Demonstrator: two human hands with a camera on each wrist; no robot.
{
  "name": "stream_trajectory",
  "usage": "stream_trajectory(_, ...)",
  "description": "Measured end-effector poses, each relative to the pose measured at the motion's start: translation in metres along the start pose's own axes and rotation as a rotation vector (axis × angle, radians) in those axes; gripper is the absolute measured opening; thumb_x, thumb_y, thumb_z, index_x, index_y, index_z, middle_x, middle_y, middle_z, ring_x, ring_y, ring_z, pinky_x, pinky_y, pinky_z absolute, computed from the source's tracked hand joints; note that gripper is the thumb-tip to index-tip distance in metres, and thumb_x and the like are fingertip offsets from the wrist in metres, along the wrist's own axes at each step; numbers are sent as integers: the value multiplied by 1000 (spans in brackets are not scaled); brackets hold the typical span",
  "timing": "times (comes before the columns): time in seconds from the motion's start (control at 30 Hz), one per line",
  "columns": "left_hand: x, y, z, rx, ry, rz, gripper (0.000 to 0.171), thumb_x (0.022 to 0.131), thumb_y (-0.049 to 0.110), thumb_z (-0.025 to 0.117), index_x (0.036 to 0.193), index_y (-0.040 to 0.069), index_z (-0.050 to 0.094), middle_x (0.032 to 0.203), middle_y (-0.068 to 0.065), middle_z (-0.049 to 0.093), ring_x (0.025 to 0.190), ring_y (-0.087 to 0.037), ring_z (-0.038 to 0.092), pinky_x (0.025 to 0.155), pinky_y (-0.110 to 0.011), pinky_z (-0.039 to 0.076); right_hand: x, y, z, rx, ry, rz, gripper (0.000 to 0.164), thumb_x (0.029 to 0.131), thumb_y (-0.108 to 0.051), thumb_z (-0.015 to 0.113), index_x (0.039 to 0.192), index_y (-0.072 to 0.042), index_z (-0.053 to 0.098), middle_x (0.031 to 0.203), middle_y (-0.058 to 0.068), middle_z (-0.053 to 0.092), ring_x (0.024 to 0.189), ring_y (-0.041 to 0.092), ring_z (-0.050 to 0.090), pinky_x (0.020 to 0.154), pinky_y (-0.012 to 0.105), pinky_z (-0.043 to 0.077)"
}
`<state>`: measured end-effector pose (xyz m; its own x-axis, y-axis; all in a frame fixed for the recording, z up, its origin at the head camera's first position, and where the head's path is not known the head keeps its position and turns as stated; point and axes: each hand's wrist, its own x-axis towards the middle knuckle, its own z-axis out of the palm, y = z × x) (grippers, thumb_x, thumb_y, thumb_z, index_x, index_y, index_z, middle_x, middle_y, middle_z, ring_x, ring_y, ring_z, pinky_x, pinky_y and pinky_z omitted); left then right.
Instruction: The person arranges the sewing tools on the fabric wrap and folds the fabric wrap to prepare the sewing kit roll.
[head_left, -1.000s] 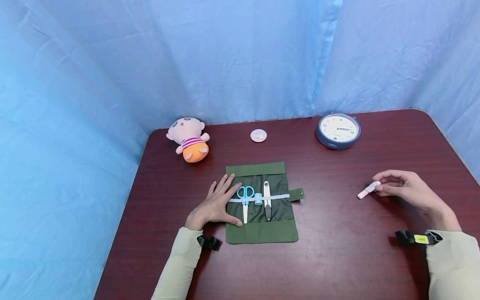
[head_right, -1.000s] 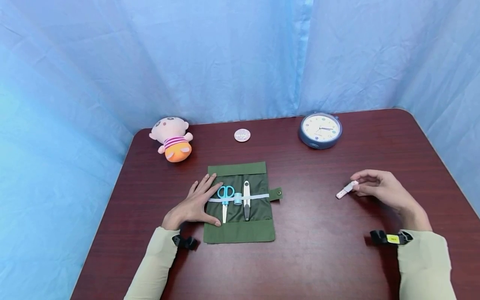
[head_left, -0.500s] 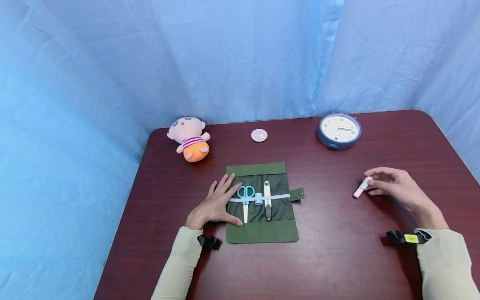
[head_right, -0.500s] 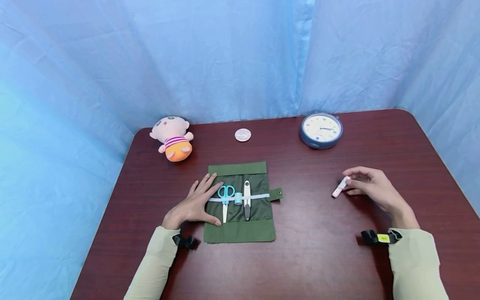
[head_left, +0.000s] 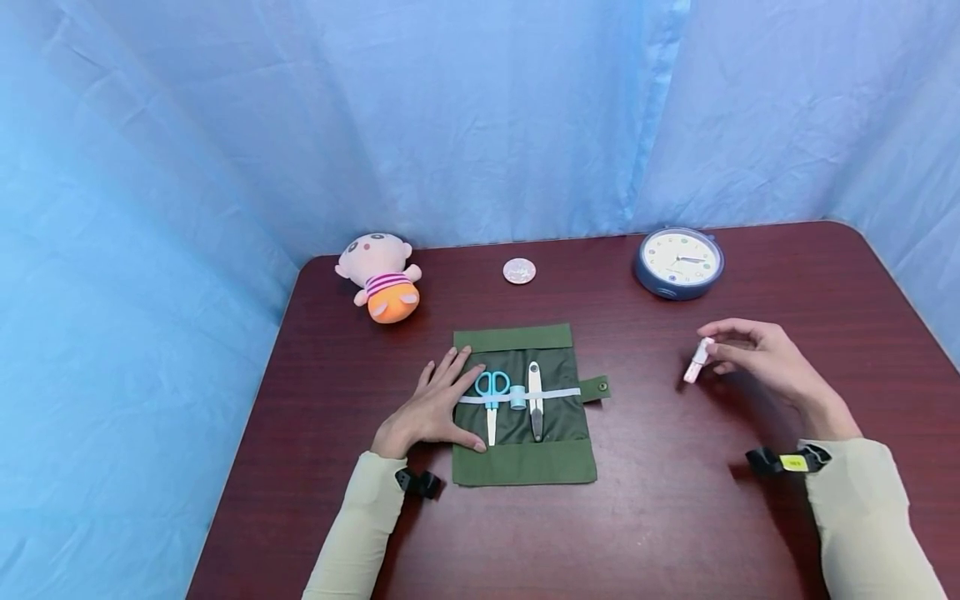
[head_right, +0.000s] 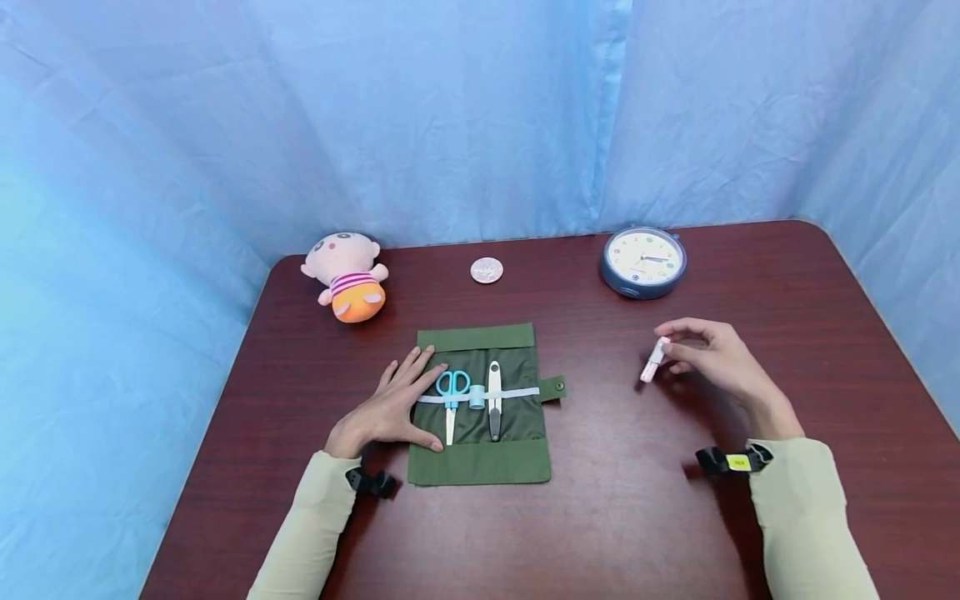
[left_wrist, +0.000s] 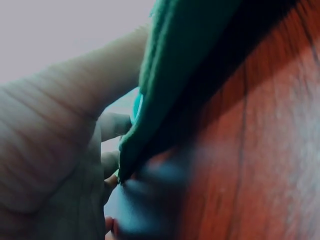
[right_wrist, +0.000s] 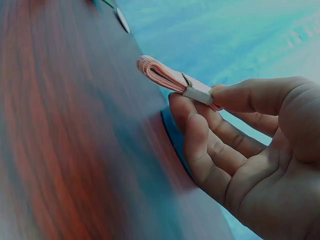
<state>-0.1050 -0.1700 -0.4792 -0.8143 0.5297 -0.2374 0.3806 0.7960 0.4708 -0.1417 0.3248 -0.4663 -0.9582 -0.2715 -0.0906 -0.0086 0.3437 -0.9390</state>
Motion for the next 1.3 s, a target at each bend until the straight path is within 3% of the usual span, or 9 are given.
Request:
stream_trajectory(0.27,0,4,-4,0,-6,-15,115,68,56,87,160,17,28,171,-12,5,159,-35,1,124,-66,6,18,-19,21,26,-53,-15,25,98,-11,64,121,-1,64,96,-12,73,79,7,70,69,29,61)
stream_trajectory(0.47,1,8,-7,-13,-12,-42,112,70,56,86,159,18,30,171,-11,8,159,-35,2,124,-66,8,33,-35,40,16,-83,-22,26,98,-10,63,121,3,63,100,-12,72,79,6,70,70,32,61)
stream_trajectory(0.67,3,10,-9,-14,-17,-57,109,71,56,85,159,18,31,171,-11,9,159,-34,3,124,-65,9,46,-44,61,48,-104,-29,20,99,-8,61,118,-5,65,101,-10,72,80,4,68,70,31,60)
stream_trajectory(0.93,3,10,-8,-5,-19,-54,108,72,55,85,158,17,32,171,-12,9,159,-35,3,124,-65,9,59,-52,88,64,-114,-31,34,101,-4,54,131,12,50,101,-2,69,81,1,63,69,28,56)
stream_trajectory(1.1,3,9,-7,-2,-13,-49,108,72,56,85,158,17,33,171,-12,9,159,-35,4,124,-66,10,65,-54,101,57,-124,-19,32,100,-6,57,128,11,54,106,11,70,86,-1,65,77,29,59)
stream_trajectory(1.3,3,8,-7,-3,-12,-53,108,72,56,85,158,17,32,171,-12,9,159,-35,3,124,-65,9,71,-56,112,86,-124,-10,28,99,-4,58,122,12,58,94,-8,70,83,0,66,77,29,60)
